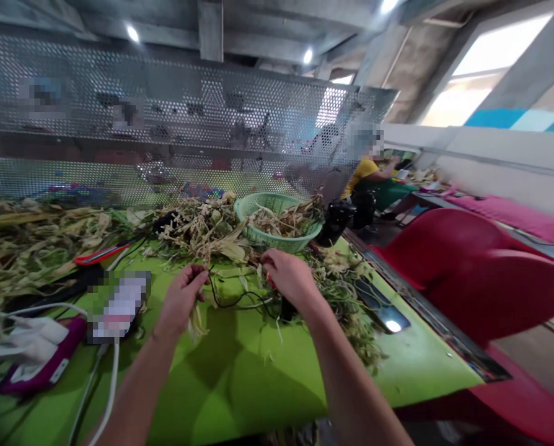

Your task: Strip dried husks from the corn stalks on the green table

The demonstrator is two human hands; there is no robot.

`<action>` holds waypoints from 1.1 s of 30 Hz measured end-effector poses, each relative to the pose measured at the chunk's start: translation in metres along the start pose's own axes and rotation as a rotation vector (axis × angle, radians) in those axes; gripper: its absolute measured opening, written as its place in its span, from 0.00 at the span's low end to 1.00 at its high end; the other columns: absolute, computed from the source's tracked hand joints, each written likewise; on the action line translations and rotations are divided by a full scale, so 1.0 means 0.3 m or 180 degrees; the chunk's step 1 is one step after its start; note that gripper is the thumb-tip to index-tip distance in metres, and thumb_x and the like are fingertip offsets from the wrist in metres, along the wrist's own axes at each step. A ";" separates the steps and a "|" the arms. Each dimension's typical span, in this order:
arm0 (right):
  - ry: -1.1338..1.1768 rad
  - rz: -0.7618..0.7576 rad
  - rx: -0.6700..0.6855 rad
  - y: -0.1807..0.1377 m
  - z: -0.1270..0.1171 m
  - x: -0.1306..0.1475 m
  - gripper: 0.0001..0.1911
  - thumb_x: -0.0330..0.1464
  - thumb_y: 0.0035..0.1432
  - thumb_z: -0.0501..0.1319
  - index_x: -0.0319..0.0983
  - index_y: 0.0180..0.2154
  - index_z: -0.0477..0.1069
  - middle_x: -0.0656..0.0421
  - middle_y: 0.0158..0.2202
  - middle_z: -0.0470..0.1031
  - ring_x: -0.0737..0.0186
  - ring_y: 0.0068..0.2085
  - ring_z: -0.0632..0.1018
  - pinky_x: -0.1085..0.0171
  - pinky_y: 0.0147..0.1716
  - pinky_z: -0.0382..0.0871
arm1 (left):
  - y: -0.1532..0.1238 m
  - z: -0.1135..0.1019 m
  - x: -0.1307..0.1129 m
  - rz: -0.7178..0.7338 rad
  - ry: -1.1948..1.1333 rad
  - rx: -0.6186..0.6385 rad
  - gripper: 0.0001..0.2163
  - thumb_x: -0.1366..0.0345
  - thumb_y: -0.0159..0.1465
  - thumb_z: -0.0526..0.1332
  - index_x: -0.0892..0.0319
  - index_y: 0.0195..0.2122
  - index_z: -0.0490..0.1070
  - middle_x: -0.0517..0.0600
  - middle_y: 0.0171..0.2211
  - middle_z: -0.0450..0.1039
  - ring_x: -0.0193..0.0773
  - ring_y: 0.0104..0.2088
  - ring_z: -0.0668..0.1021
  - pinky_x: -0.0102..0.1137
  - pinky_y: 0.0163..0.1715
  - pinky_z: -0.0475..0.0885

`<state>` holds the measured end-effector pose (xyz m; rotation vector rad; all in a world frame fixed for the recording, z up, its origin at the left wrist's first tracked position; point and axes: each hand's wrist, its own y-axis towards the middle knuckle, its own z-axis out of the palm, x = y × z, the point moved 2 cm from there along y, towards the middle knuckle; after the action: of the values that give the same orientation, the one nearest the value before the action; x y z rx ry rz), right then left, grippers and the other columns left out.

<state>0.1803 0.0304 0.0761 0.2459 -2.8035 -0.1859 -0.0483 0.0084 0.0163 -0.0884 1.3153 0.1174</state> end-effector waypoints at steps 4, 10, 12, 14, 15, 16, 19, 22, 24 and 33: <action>-0.1003 0.0455 0.0585 0.042 0.027 -0.115 0.14 0.32 0.55 0.57 0.40 0.45 0.71 0.51 0.41 0.78 0.53 0.41 0.77 0.64 0.33 0.62 | -0.002 0.000 -0.003 -0.0064 -0.0223 -0.0063 0.12 0.57 0.51 0.67 0.59 0.31 0.70 0.44 0.23 0.68 0.28 0.20 0.67 0.22 0.17 0.63; -0.1190 0.0483 0.0675 0.052 0.100 -0.148 0.22 0.30 0.52 0.58 0.39 0.51 0.64 0.49 0.41 0.77 0.51 0.41 0.78 0.65 0.31 0.62 | 0.000 -0.015 -0.008 -0.0008 -0.0475 -0.0145 0.10 0.59 0.51 0.66 0.58 0.29 0.70 0.42 0.22 0.68 0.27 0.18 0.66 0.23 0.17 0.61; -0.1198 0.0432 0.0673 0.054 0.096 -0.147 0.24 0.29 0.51 0.58 0.39 0.52 0.62 0.50 0.40 0.77 0.51 0.40 0.78 0.65 0.30 0.61 | 0.001 -0.020 -0.006 -0.0030 -0.0516 -0.0198 0.09 0.59 0.51 0.66 0.58 0.28 0.70 0.42 0.22 0.67 0.27 0.18 0.66 0.23 0.17 0.61; -0.1197 0.0342 0.0665 0.059 0.082 -0.143 0.28 0.27 0.49 0.58 0.39 0.54 0.61 0.50 0.41 0.77 0.51 0.41 0.78 0.65 0.30 0.60 | 0.003 -0.023 -0.004 -0.0058 -0.0536 -0.0237 0.09 0.59 0.51 0.66 0.58 0.28 0.70 0.42 0.22 0.67 0.26 0.18 0.65 0.23 0.17 0.61; -0.1197 0.0284 0.0659 0.063 0.074 -0.139 0.30 0.27 0.49 0.58 0.39 0.55 0.60 0.50 0.43 0.77 0.50 0.42 0.78 0.65 0.30 0.60 | 0.004 -0.023 -0.004 -0.0064 -0.0546 -0.0246 0.09 0.59 0.51 0.66 0.58 0.28 0.70 0.42 0.22 0.67 0.26 0.18 0.65 0.23 0.17 0.61; -0.1200 0.0223 0.0652 0.068 0.065 -0.133 0.32 0.26 0.48 0.58 0.39 0.57 0.58 0.49 0.44 0.76 0.50 0.43 0.78 0.65 0.31 0.60 | 0.005 -0.024 -0.003 -0.0065 -0.0558 -0.0245 0.09 0.59 0.52 0.66 0.58 0.28 0.70 0.42 0.22 0.68 0.26 0.17 0.65 0.23 0.17 0.61; -0.1197 0.0055 0.0687 0.098 0.035 -0.112 0.35 0.28 0.48 0.59 0.40 0.60 0.57 0.50 0.49 0.75 0.50 0.46 0.76 0.65 0.34 0.61 | 0.009 -0.025 -0.002 -0.0036 -0.0599 -0.0233 0.08 0.60 0.52 0.65 0.58 0.29 0.70 0.42 0.21 0.68 0.27 0.18 0.66 0.23 0.17 0.61; -0.1165 -0.0025 0.0841 0.149 -0.007 -0.093 0.32 0.36 0.49 0.63 0.42 0.57 0.63 0.55 0.44 0.77 0.53 0.42 0.77 0.66 0.34 0.62 | 0.012 -0.027 -0.001 -0.0011 -0.0629 -0.0229 0.08 0.61 0.52 0.65 0.59 0.29 0.70 0.43 0.21 0.68 0.28 0.20 0.67 0.23 0.18 0.62; -0.1162 -0.0042 0.0961 0.188 -0.044 -0.086 0.29 0.37 0.47 0.65 0.43 0.53 0.68 0.59 0.38 0.78 0.57 0.38 0.77 0.67 0.32 0.61 | 0.013 -0.029 -0.001 -0.0022 -0.0670 -0.0243 0.09 0.61 0.52 0.66 0.59 0.29 0.70 0.43 0.21 0.68 0.28 0.20 0.67 0.23 0.18 0.62; -0.1259 -0.0031 0.1213 0.191 -0.017 -0.082 0.23 0.37 0.48 0.64 0.43 0.49 0.72 0.59 0.38 0.78 0.56 0.39 0.77 0.67 0.33 0.63 | 0.021 -0.033 0.005 -0.0050 -0.0788 -0.0291 0.10 0.60 0.50 0.66 0.60 0.29 0.70 0.43 0.21 0.68 0.26 0.18 0.65 0.23 0.17 0.60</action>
<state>0.1964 0.0907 0.0823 0.3415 -3.2141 0.3397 -0.0582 0.0133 0.0124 -0.1571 1.0619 0.1698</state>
